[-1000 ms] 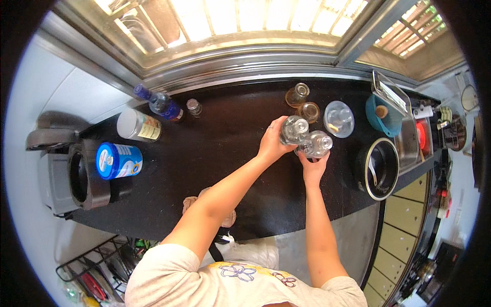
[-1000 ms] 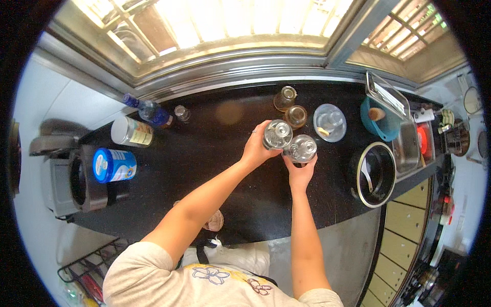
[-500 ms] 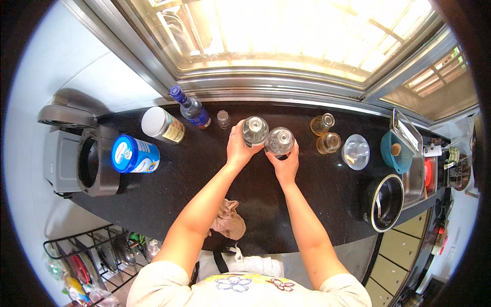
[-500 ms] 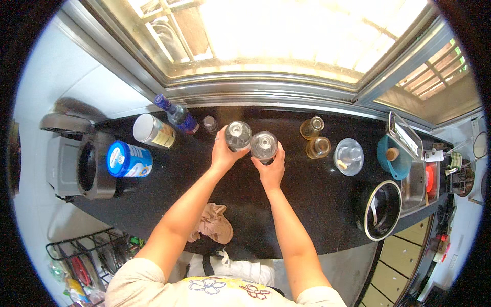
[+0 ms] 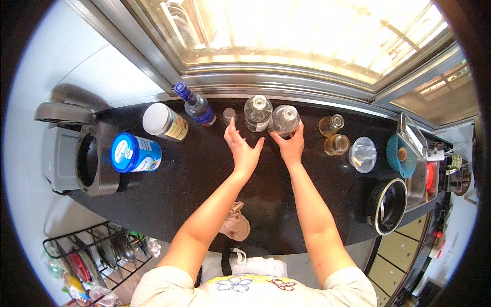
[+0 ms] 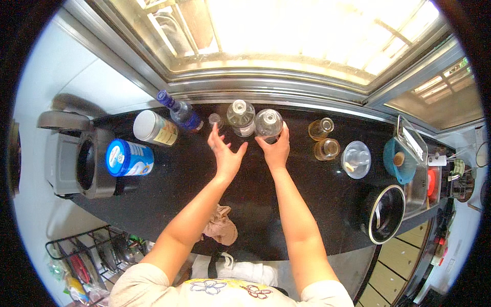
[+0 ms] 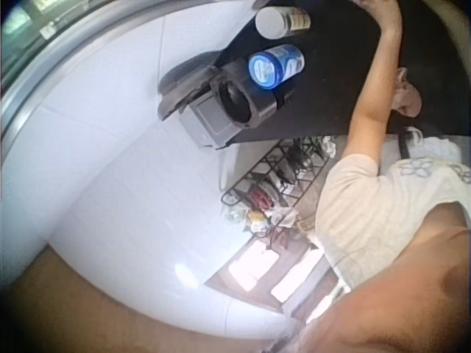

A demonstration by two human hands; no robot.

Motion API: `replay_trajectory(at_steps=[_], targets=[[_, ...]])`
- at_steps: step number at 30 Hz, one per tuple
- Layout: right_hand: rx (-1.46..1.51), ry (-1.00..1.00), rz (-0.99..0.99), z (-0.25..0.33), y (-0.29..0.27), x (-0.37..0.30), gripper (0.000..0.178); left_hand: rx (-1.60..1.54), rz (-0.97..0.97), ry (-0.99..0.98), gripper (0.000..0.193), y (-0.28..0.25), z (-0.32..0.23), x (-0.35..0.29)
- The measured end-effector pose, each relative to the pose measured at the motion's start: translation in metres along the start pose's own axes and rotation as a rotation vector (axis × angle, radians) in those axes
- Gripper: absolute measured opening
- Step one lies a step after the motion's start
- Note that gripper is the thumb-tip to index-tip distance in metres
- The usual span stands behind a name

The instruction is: The person cleans the kitchen by wiping the sink, countertops, and stove area with a cloth. They move various items like bowls, bottles, and jars aside to clean underneath them, then return them to their original positions. The person also wipes the range hood and briefly interacts with its control panel.

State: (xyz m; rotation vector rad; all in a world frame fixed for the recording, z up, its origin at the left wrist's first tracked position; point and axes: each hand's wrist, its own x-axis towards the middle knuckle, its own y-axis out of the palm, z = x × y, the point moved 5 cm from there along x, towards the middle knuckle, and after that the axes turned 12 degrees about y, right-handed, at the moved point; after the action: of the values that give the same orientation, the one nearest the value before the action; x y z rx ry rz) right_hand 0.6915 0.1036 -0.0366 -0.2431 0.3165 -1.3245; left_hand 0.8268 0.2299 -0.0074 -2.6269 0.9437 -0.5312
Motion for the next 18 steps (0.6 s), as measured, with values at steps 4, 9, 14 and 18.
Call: replay_trajectory(at_steps=[4,9,14,18], targets=[[0.066,0.015,0.05,0.003,0.008,-0.022,0.09,-0.004,-0.04,-0.073,0.114,-0.008,0.044,-0.001],[-0.003,0.02,0.135,0.004,0.019,-0.055,0.091,-0.019,0.013,-0.059,0.109,-0.006,0.059,0.03],[-0.002,-0.005,0.103,0.009,0.023,-0.061,0.091,-0.025,0.063,-0.053,0.1,-0.001,0.056,0.044],[-0.002,-0.003,0.116,0.013,0.025,-0.063,0.092,0.043,0.116,0.016,0.09,-0.004,0.067,0.05]])
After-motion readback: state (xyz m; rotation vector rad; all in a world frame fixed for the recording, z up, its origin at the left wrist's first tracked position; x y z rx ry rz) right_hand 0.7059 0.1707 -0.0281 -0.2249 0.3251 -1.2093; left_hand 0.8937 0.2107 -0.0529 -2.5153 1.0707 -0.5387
